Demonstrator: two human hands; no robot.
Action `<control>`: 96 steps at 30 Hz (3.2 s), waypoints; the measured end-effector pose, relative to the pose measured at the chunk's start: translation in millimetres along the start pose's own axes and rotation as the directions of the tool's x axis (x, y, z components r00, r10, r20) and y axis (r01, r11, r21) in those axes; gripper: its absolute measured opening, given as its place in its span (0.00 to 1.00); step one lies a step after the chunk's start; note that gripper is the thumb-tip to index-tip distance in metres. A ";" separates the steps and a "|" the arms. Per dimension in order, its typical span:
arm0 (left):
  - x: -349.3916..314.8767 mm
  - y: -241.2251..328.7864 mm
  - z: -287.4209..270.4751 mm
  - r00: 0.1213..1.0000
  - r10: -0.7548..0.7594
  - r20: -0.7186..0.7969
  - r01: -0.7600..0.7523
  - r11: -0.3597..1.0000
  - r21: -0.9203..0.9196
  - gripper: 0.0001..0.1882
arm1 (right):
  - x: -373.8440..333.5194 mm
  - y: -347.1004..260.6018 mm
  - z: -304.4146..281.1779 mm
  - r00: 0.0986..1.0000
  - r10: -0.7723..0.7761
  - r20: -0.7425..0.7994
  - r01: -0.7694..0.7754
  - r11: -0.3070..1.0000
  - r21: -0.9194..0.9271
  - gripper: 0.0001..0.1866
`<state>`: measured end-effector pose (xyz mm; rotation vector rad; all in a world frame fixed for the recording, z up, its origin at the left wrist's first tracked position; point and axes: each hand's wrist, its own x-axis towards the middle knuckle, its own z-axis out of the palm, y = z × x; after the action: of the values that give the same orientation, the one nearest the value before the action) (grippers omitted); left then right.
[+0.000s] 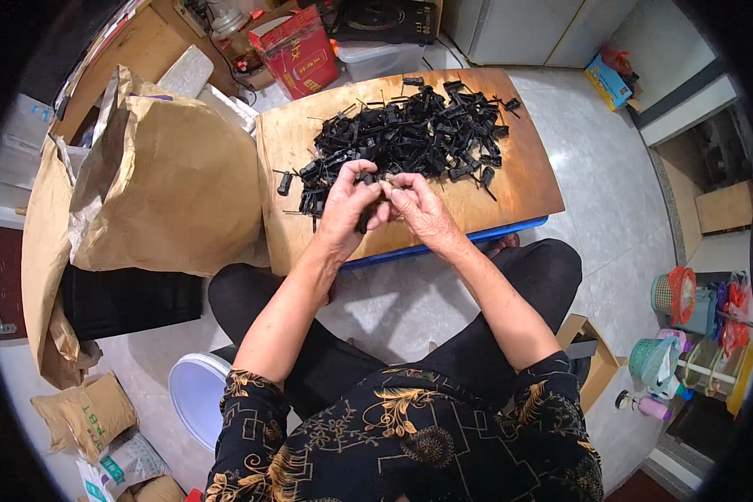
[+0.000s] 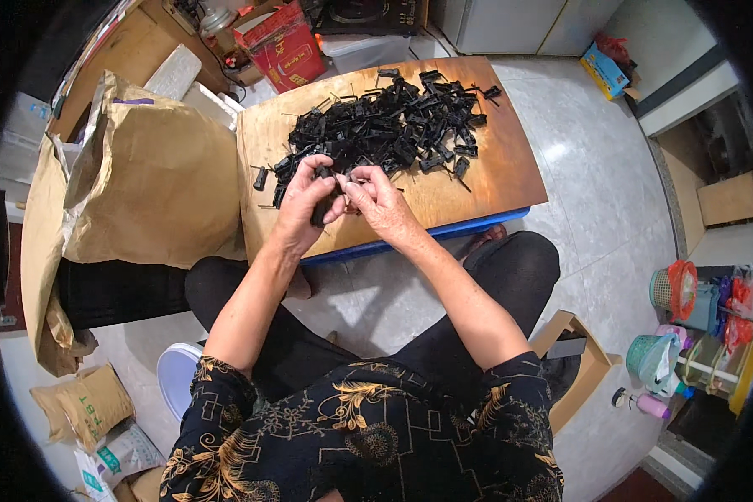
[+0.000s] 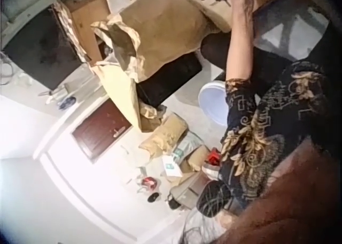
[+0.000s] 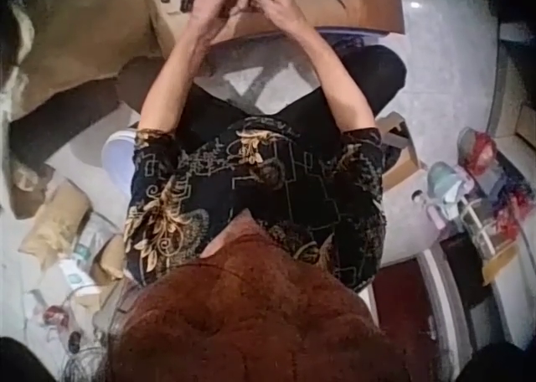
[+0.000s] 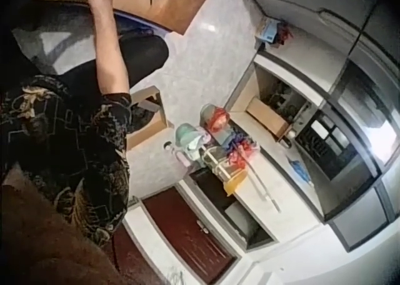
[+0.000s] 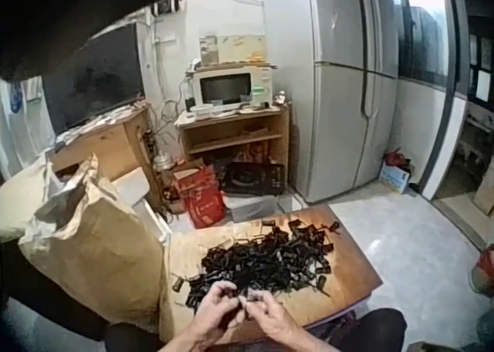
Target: Sorting small black plastic parts from a bag onto a wooden board and organizing them.
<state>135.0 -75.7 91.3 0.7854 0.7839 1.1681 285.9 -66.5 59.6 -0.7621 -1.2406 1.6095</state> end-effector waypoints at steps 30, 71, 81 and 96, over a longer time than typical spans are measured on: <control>-11.3 -11.0 3.9 0.962 0.130 0.242 -0.260 0.710 0.654 0.20 | -5.6 -21.2 -7.2 0.983 0.181 0.013 -0.181 0.983 0.000 0.11; -172.0 133.9 -1.7 0.867 0.483 -0.122 0.053 0.154 0.987 0.15 | 2.0 -3.9 -120.5 0.900 -0.190 -0.392 -0.301 0.379 -0.875 0.19; -456.2 145.1 -114.5 0.752 0.279 -0.597 0.632 -0.047 0.774 0.10 | -0.9 19.7 -123.5 0.894 -0.304 -0.329 -0.300 0.139 -0.944 0.07; -463.0 97.7 -125.2 0.602 0.481 -0.637 0.792 -0.259 0.553 0.14 | -15.9 27.2 -139.5 0.920 -0.290 -0.266 -0.272 0.020 -0.962 0.08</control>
<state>-114.4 -490.2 166.1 1.3281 2.8801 -0.0382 406.3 -30.6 -8.7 -1.8585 -1.9873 0.0845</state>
